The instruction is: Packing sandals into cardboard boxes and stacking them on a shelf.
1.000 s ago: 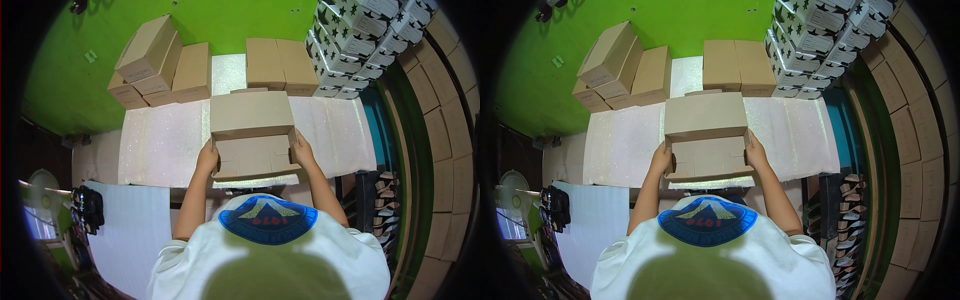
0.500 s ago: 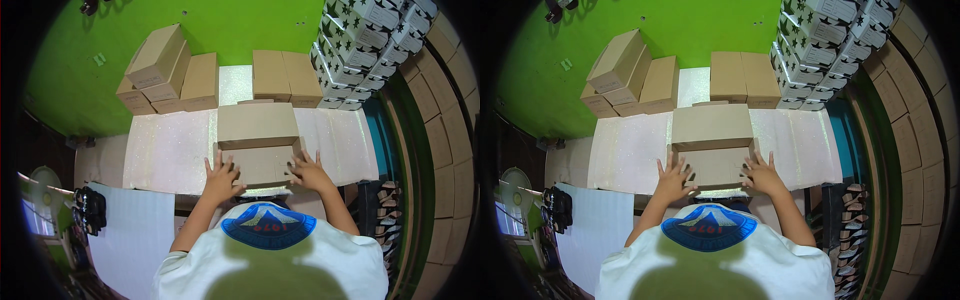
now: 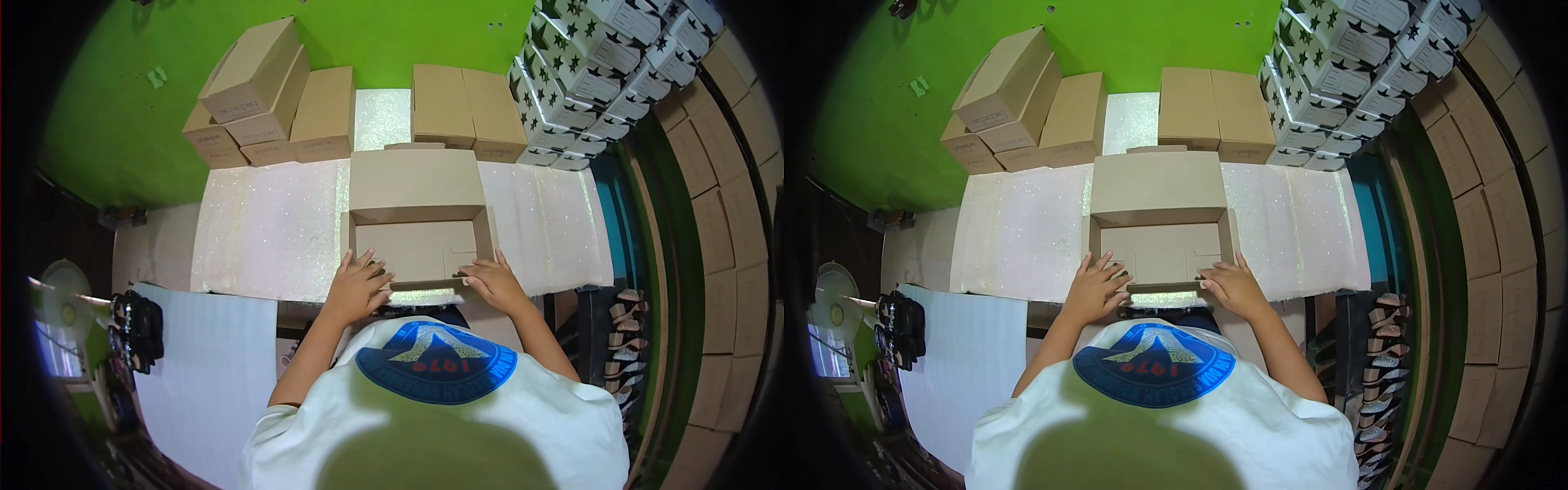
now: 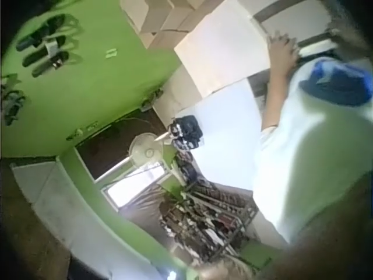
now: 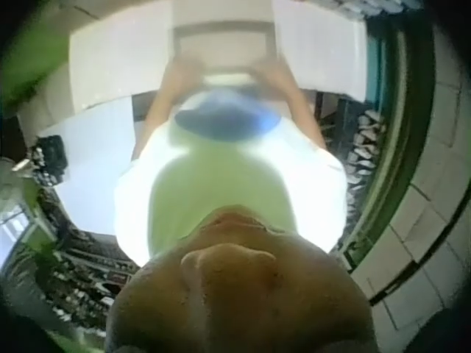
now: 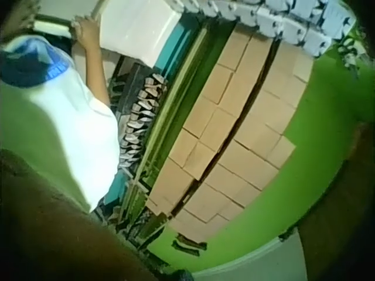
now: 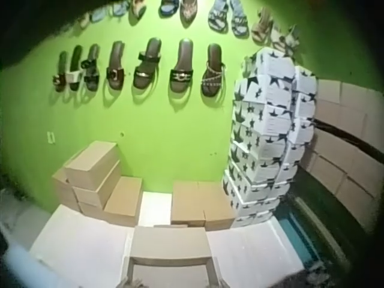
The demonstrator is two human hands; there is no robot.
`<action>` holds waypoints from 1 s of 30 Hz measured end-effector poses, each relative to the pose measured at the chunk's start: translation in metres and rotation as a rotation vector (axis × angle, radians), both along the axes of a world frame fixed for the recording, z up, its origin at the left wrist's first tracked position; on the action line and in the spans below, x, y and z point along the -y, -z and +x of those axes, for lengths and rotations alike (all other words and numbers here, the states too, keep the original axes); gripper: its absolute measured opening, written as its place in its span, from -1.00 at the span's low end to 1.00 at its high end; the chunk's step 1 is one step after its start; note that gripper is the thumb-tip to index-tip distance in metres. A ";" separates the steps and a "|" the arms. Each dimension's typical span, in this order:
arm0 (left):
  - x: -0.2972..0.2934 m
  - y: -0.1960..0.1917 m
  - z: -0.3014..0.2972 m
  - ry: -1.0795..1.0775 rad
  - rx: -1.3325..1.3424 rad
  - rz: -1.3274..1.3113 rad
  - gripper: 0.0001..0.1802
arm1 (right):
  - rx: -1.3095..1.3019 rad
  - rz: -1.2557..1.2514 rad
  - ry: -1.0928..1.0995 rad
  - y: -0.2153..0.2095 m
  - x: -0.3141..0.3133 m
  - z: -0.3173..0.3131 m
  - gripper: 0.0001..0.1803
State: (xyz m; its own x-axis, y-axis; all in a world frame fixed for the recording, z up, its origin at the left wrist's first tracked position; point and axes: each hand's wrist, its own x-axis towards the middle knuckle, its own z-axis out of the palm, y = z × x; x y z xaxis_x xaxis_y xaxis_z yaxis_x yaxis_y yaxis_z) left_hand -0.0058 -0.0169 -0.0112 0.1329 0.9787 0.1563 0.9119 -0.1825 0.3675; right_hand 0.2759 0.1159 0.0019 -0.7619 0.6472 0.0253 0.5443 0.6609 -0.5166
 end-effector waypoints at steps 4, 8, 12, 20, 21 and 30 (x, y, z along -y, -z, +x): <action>-0.002 0.000 0.000 -0.022 0.016 -0.055 -0.69 | 0.037 -0.002 0.006 0.007 -0.001 -0.001 -0.75; -0.003 0.007 0.002 -0.049 0.004 0.031 -0.79 | -0.033 0.103 0.036 0.023 0.001 0.000 -0.84; -0.005 0.016 0.004 -0.092 0.011 0.074 -0.82 | -0.035 0.189 0.084 0.027 0.000 -0.003 -0.86; -0.004 0.014 0.000 -0.040 0.019 0.082 -0.83 | 0.015 0.161 0.032 0.020 -0.003 -0.001 -0.82; -0.003 0.013 -0.002 -0.041 0.021 0.079 -0.83 | 0.032 0.138 0.003 0.017 -0.003 -0.001 -0.82; -0.001 0.008 -0.015 -0.018 0.062 0.086 -0.83 | 0.035 0.178 -0.078 0.020 -0.014 0.010 -0.80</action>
